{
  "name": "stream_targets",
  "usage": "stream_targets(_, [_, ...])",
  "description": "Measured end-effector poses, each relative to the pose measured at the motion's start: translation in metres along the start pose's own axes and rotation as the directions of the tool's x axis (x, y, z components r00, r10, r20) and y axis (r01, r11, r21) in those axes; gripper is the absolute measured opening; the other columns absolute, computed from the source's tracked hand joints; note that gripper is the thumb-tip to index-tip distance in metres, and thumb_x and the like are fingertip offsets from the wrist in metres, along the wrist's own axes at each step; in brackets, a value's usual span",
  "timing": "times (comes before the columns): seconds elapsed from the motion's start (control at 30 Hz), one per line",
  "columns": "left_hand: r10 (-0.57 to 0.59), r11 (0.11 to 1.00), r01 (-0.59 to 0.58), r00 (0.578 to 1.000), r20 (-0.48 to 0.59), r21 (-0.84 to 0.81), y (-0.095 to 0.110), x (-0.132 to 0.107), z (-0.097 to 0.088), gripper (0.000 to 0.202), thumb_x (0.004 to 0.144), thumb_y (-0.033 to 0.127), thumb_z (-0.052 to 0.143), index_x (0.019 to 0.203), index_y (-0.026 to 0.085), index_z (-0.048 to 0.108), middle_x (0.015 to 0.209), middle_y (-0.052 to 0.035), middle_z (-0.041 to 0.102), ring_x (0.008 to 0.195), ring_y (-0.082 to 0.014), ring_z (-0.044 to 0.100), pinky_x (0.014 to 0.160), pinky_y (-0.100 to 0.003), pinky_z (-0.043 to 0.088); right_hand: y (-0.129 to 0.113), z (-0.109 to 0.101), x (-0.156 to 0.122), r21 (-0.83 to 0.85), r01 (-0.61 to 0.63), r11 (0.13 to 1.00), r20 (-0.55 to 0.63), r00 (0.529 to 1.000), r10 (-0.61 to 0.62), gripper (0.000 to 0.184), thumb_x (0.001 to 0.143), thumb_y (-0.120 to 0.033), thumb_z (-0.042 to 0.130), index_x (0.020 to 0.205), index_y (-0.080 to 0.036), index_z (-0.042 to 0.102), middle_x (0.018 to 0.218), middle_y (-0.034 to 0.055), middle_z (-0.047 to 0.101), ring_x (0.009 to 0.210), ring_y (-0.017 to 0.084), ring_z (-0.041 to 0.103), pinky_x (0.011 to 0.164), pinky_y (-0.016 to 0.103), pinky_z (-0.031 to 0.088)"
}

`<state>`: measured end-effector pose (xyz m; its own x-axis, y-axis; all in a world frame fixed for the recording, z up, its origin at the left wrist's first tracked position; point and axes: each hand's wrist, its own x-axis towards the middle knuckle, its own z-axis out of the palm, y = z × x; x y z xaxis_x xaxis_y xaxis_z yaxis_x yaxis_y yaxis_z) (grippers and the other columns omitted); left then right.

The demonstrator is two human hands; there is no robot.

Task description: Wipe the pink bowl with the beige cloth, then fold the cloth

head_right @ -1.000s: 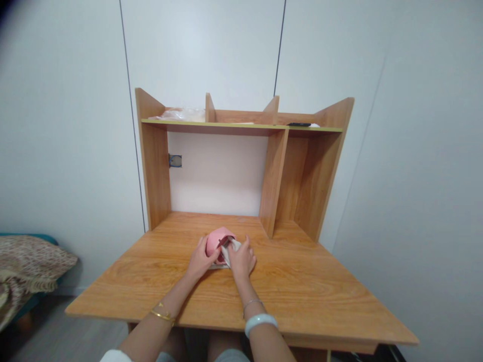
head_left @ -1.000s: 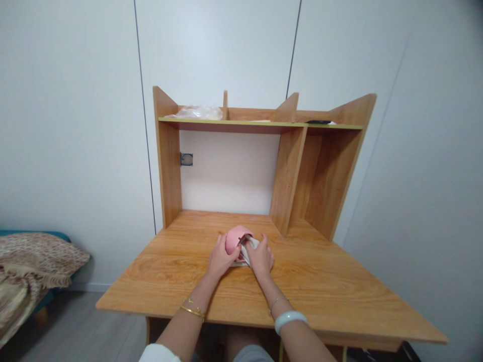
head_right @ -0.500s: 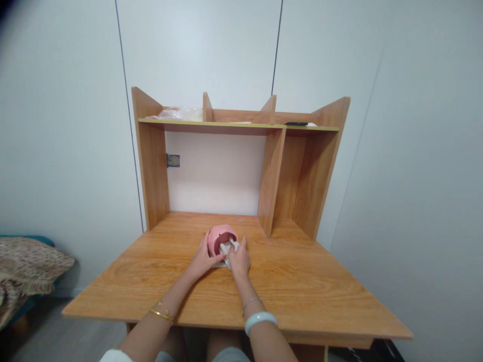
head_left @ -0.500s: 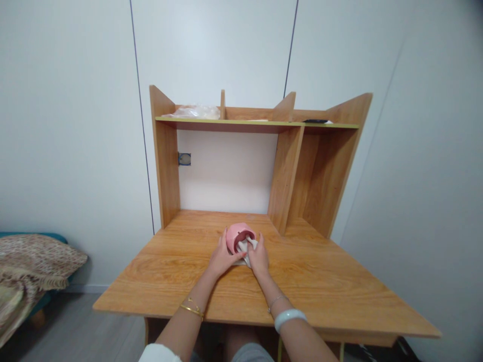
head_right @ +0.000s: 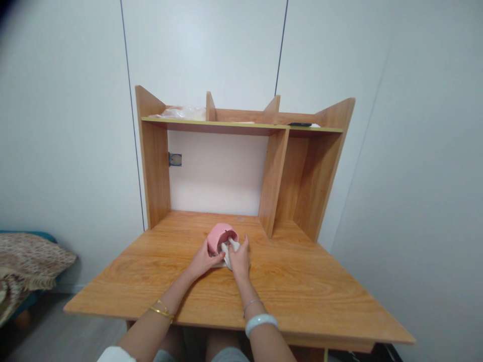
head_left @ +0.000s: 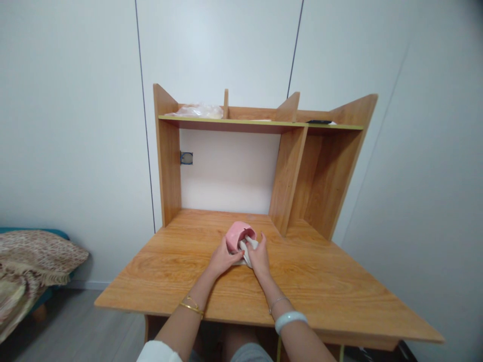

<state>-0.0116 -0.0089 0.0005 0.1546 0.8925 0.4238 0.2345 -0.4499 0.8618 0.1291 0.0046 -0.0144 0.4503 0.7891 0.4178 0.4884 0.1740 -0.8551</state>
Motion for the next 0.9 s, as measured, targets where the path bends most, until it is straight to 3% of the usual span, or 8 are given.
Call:
stream_targets(0.23, [0.022,0.977,0.009,0.989,-0.144,0.211,0.008,-0.003,-0.003,0.069,0.067,0.032,0.067,0.129,0.015,0.042,0.119,-0.0119,0.059,0.108,-0.0257,0.055,0.093,-0.038,0.042,-0.016,-0.006,-0.008,-0.157,-0.016,0.987,-0.068,0.998,0.005,0.076,0.076,-0.04,0.052,0.139,-0.007,0.023,0.106,0.0189,0.064,0.09,0.028,0.063,0.07,0.031,0.043])
stream_targets(0.4, [0.03,0.926,0.031,0.987,-0.156,0.377,0.015,-0.007,-0.006,0.072,0.067,0.031,0.065,0.134,0.018,0.04,0.119,-0.0114,0.06,0.104,-0.0281,0.058,0.091,-0.038,0.044,-0.019,-0.006,-0.006,-0.226,0.002,0.974,-0.098,0.995,-0.025,0.077,0.078,-0.041,0.051,0.14,-0.007,0.02,0.105,0.0194,0.065,0.091,0.029,0.062,0.071,0.032,0.042])
stream_targets(0.5, [0.044,0.918,0.006,0.992,-0.117,0.397,0.015,-0.008,-0.007,0.075,0.067,0.03,0.063,0.137,0.019,0.036,0.116,-0.0101,0.062,0.1,-0.0269,0.06,0.088,-0.037,0.045,-0.016,-0.005,-0.004,-0.279,-0.048,0.959,-0.038,0.999,0.038,0.079,0.078,-0.043,0.051,0.14,-0.007,0.02,0.11,0.0203,0.062,0.096,0.031,0.061,0.075,0.034,0.043])
stream_targets(0.7, [0.03,0.952,0.011,0.991,-0.13,0.305,0.008,-0.005,-0.008,0.071,0.071,0.032,0.062,0.136,0.02,0.036,0.117,-0.0099,0.061,0.102,-0.0257,0.059,0.09,-0.037,0.044,-0.011,-0.004,-0.002,-0.319,-0.04,0.947,0.132,0.988,0.086,0.067,0.082,-0.036,0.044,0.141,-0.012,0.024,0.119,0.0155,0.059,0.106,0.027,0.058,0.085,0.035,0.042])
stream_targets(0.9, [-0.023,0.999,0.029,0.988,-0.152,0.035,-0.003,0.004,-0.004,0.081,0.074,0.042,0.063,0.139,0.013,0.023,0.117,-0.0138,0.059,0.106,-0.0227,0.056,0.094,-0.036,0.04,-0.004,-0.001,0.0,-0.109,-0.018,0.994,0.032,0.999,0.022,0.061,0.082,-0.031,0.041,0.138,-0.009,0.029,0.127,0.0164,0.053,0.114,0.023,0.053,0.088,0.031,0.042])
